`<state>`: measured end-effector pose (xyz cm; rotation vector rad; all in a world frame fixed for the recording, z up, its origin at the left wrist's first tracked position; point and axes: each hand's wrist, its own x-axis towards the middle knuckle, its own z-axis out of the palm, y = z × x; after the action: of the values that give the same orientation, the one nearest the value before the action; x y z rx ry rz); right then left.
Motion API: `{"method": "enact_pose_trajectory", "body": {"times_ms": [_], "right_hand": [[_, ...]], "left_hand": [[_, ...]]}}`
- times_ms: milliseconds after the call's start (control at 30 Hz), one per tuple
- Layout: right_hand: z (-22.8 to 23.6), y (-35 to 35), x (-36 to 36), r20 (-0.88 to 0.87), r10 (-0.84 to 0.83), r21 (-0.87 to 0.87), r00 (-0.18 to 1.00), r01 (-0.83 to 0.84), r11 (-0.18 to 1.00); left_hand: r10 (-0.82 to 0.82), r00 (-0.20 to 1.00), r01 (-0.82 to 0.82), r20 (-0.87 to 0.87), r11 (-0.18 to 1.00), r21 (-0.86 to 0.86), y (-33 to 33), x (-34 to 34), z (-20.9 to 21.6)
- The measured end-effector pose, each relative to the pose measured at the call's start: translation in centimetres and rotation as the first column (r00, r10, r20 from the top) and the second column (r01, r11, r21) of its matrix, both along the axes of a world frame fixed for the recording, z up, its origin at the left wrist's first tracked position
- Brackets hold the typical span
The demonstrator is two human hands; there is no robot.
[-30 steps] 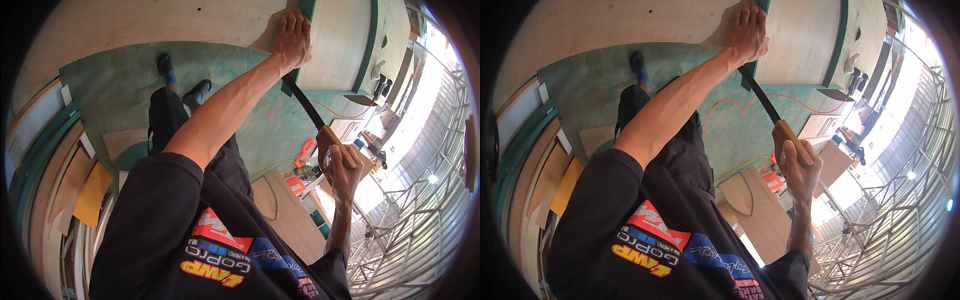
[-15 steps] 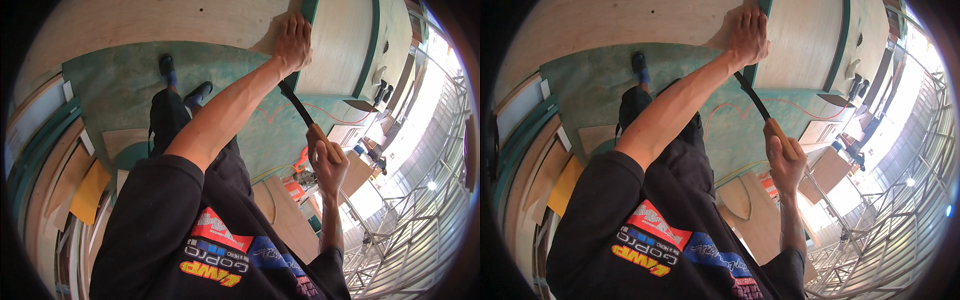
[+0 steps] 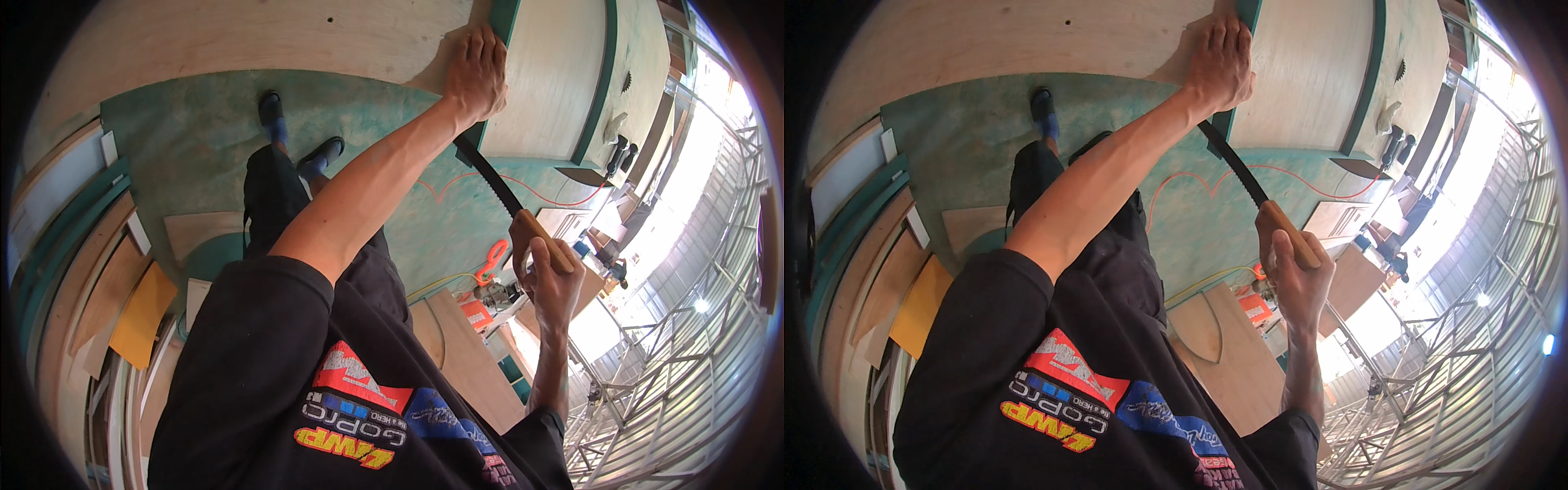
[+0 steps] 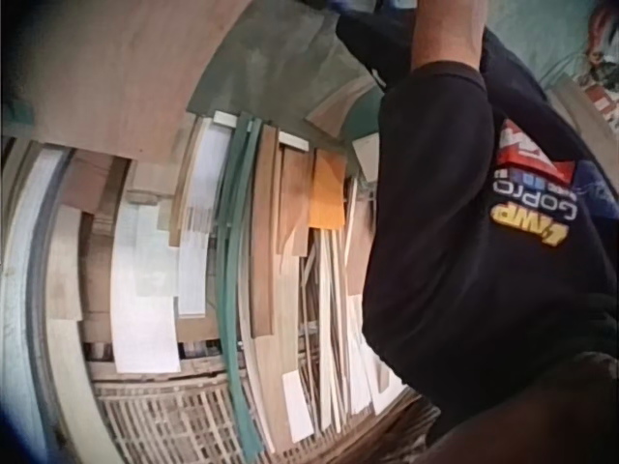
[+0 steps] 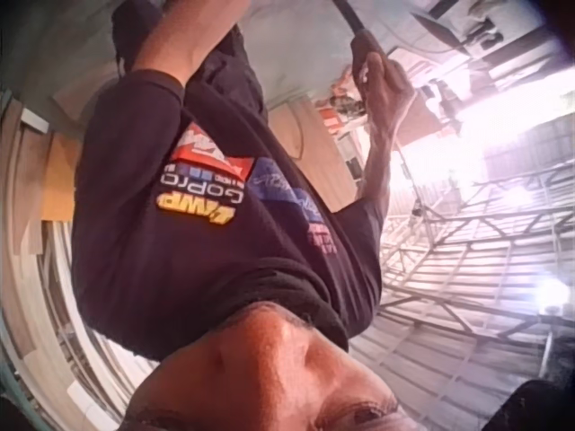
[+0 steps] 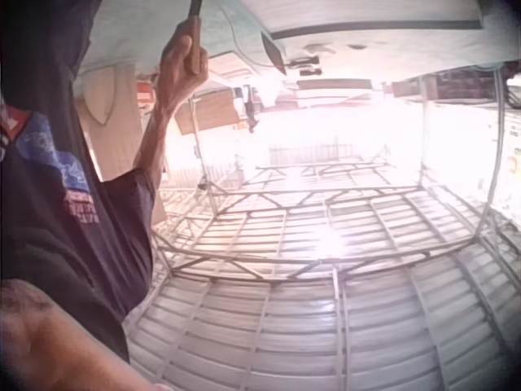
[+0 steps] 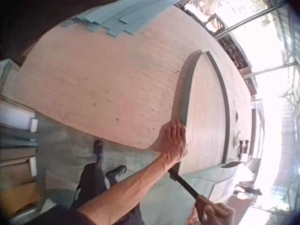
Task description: The person cleans a wood component, secures it to a large wooden board using a nail gun, and then cuts the board along the edge of the component with a hand saw.
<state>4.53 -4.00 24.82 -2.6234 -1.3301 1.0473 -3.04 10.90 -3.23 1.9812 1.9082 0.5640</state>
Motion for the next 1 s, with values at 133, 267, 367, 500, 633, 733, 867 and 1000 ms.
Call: {"method": "enact_pose_trajectory", "body": {"times_ms": [133, 267, 367, 500, 633, 733, 867, 1000], "right_hand": [[-2.7, -0.5, 1.1, 0.001, 0.114, 0.047, 0.993, -0.114, 0.992], [-0.3, -0.4, 0.1, -0.014, 0.009, 0.019, 1.000, -0.009, 1.000], [-2.9, -0.2, 0.7, 0.000, 0.116, 0.051, 0.993, -0.116, 0.992], [-1.2, 0.0, 0.9, 0.054, 0.126, 0.022, 0.991, -0.128, 0.992], [-3.4, -1.0, 1.5, -0.001, 0.140, 0.125, 0.990, -0.139, 0.982], [-2.7, -0.4, 1.1, 0.006, 0.056, 0.048, 0.998, -0.057, 0.997], [-2.3, -0.5, 1.2, 0.005, 0.099, 0.076, 0.995, -0.099, 0.992], [-3.3, 0.2, 0.8, -0.014, 0.055, 0.041, 0.998, -0.054, 0.998]], "left_hand": [[-0.001, 1.000, 0.001, 0.011, 1.000, 0.008, -0.4, 0.3, 0.2], [-0.027, 0.999, 0.028, 0.029, 0.999, -0.037, 0.0, 0.1, 0.2], [-0.010, 1.000, 0.011, 0.026, 0.999, -0.031, 0.1, 0.0, 0.1], [0.002, 1.000, -0.001, 0.014, 1.000, -0.012, 0.3, -0.1, -0.2], [0.024, 0.999, -0.026, 0.047, 0.999, 0.037, 0.2, 0.6, -0.1], [0.005, 0.999, -0.006, 0.053, 1.000, 0.022, -0.1, 0.2, 0.0], [-0.002, 1.000, 0.002, -0.006, 1.000, -0.005, 0.1, 0.3, -0.1], [-0.006, 1.000, 0.006, 0.002, 1.000, -0.007, 0.4, 0.0, 0.0]]}}
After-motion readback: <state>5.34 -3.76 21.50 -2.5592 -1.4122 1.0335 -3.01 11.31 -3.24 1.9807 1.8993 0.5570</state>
